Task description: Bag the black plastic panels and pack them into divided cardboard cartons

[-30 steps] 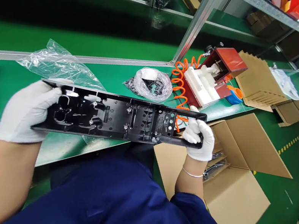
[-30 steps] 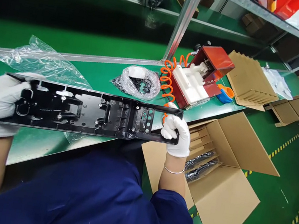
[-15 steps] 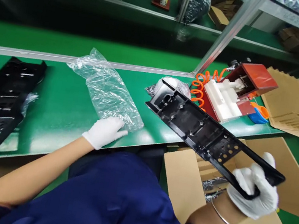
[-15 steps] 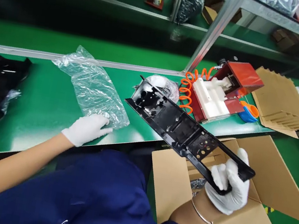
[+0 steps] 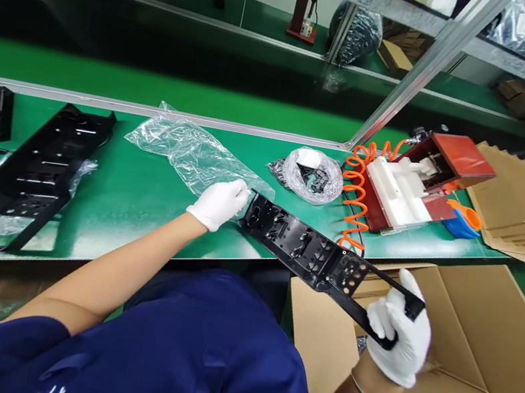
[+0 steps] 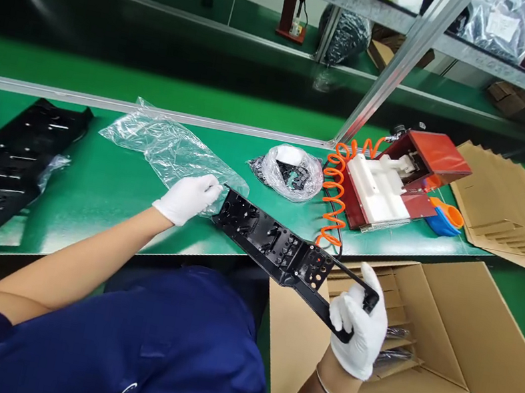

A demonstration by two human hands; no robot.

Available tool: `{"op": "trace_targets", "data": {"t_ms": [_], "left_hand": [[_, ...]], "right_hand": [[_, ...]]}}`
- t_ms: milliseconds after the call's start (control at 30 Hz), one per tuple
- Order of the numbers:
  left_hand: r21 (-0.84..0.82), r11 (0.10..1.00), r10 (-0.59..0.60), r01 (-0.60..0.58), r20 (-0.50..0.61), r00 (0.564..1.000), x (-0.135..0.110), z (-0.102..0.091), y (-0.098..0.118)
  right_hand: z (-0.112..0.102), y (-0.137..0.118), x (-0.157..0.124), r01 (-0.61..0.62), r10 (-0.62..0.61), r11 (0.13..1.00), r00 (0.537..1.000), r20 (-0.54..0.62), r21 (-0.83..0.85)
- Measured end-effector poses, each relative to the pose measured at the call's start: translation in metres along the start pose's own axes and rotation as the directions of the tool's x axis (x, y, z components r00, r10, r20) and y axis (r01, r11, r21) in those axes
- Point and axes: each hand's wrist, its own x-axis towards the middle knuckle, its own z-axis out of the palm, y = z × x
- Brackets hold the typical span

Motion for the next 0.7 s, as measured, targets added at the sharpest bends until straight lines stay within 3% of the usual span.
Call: {"op": "trace_targets", "data": {"t_ms": [200,300,400,600,700], "left_hand": [[0.103,0.979,0.172,-0.176,0.045,0.984,-0.01,0.009,0.012],[0.077,0.965,0.246,-0.252,0.077,0.966,-0.017,0.015,0.014],[0.005,0.965,0.26,-0.261,0.039,0.965,-0.02,0.015,0.021],[-0.114,0.932,0.352,-0.344,0.068,0.933,-0.03,0.01,0.053],[-0.136,0.919,0.384,-0.37,0.091,0.919,-0.037,0.01,0.063]], "right_hand": [[0.003,0.011,0.007,-0.071,0.073,0.997,0.995,-0.074,0.033],[0.002,0.023,0.009,-0.11,0.118,0.991,0.987,-0.111,0.08],[0.007,0.037,0.009,-0.142,0.154,0.984,0.982,-0.107,0.111],[0.036,0.068,0.014,-0.209,0.221,0.953,0.975,-0.031,0.221],[0.056,0.086,0.014,-0.186,0.214,0.947,0.973,-0.082,0.261]]}}
